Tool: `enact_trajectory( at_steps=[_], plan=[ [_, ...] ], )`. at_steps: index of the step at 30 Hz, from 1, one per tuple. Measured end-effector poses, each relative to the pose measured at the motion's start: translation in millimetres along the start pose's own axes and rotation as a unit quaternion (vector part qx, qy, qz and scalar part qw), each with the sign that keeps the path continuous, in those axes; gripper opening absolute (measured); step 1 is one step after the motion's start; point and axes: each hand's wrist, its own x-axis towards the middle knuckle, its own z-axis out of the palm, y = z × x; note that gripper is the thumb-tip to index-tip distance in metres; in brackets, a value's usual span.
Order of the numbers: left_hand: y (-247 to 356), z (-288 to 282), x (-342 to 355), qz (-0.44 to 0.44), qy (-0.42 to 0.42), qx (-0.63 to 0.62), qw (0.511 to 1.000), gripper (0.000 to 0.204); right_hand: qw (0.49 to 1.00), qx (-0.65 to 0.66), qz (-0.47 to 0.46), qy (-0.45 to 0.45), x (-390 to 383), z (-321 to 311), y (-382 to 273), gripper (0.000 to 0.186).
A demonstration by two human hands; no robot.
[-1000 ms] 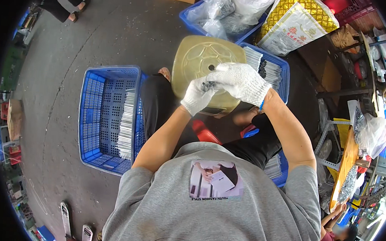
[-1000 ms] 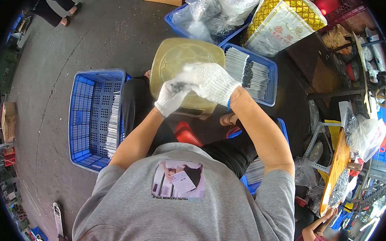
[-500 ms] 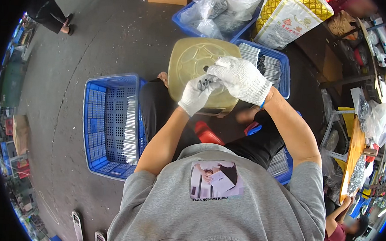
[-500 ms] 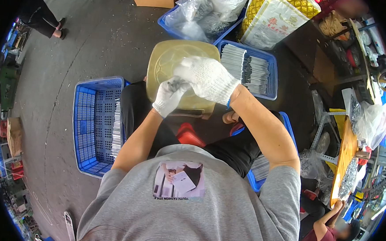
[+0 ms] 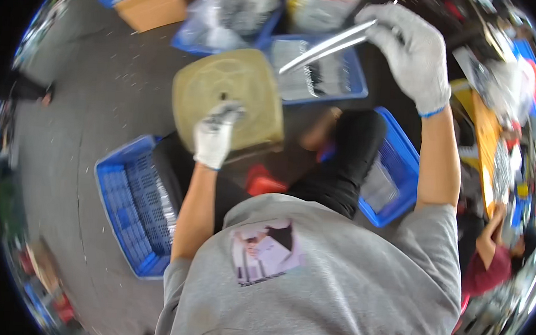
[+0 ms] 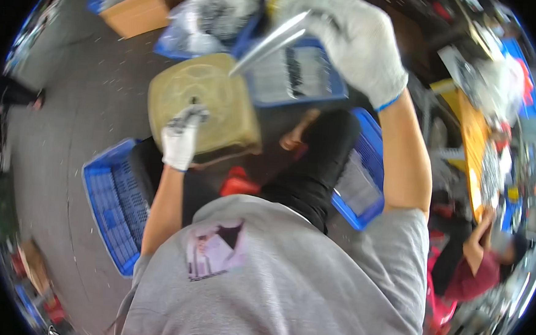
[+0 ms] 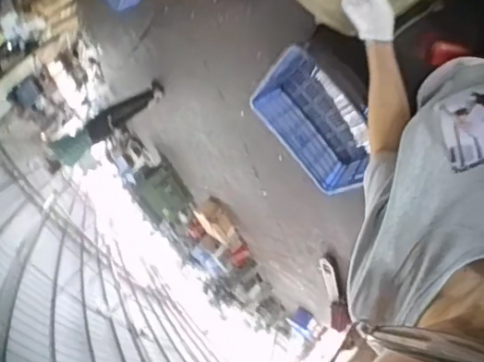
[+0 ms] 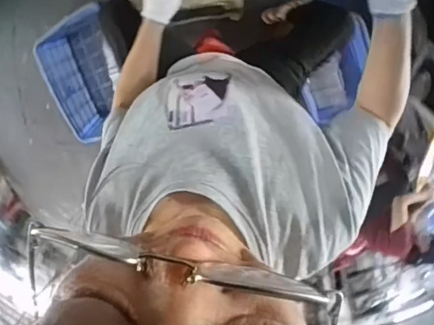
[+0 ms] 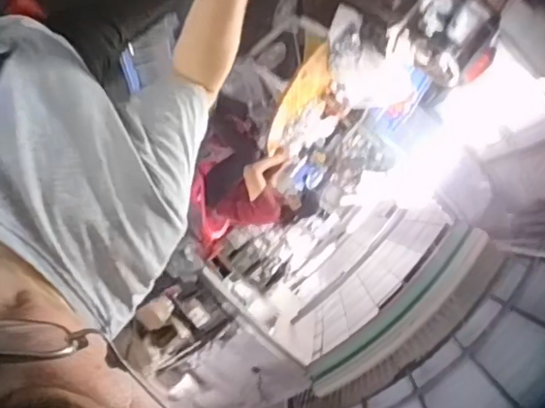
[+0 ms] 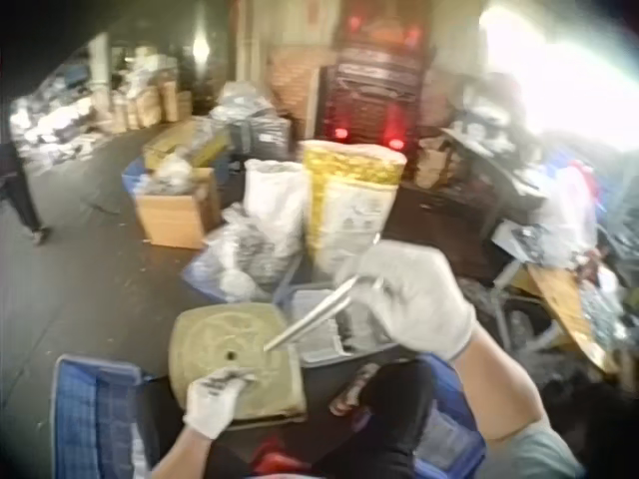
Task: Counting small silver metal parts and placing them into small plastic bags.
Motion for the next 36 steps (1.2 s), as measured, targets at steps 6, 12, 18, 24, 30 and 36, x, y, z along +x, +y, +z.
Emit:
enact_trajectory(
  at_steps=[6,12,18,24,30,36],
  plan=[
    [4.1,-7.5,2.6,0.047,0.006,0.051,0.998,0.022,0.968,-0.177,0.174,0.034,-137.5,-86.5,128.8,0.018],
    [9.4,-1.2,-0.6,0.016,0.036,0.096,0.995,0.024,0.874,-0.211,0.403,-0.173,-340.7,-47.8,199.4,0.016],
    [-0.2,-7.5,-2.8,0.054,0.024,0.137,0.989,0.031,0.844,-0.093,0.485,-0.209,-454.7,40.3,240.5,0.012],
    [5.4,-2.3,-4.7,0.057,0.014,0.181,0.982,0.031,0.814,-0.102,0.518,-0.244,-503.8,81.1,261.9,0.013],
    [8.3,-5.5,-5.8,0.036,0.022,0.209,0.977,0.03,0.791,-0.131,0.589,-0.098,-502.7,108.3,246.4,0.017],
    [2.7,-4.7,-2.9,0.029,0.019,0.222,0.974,0.031,0.753,0.126,0.632,-0.134,-497.3,180.1,221.7,0.024]
  ],
)
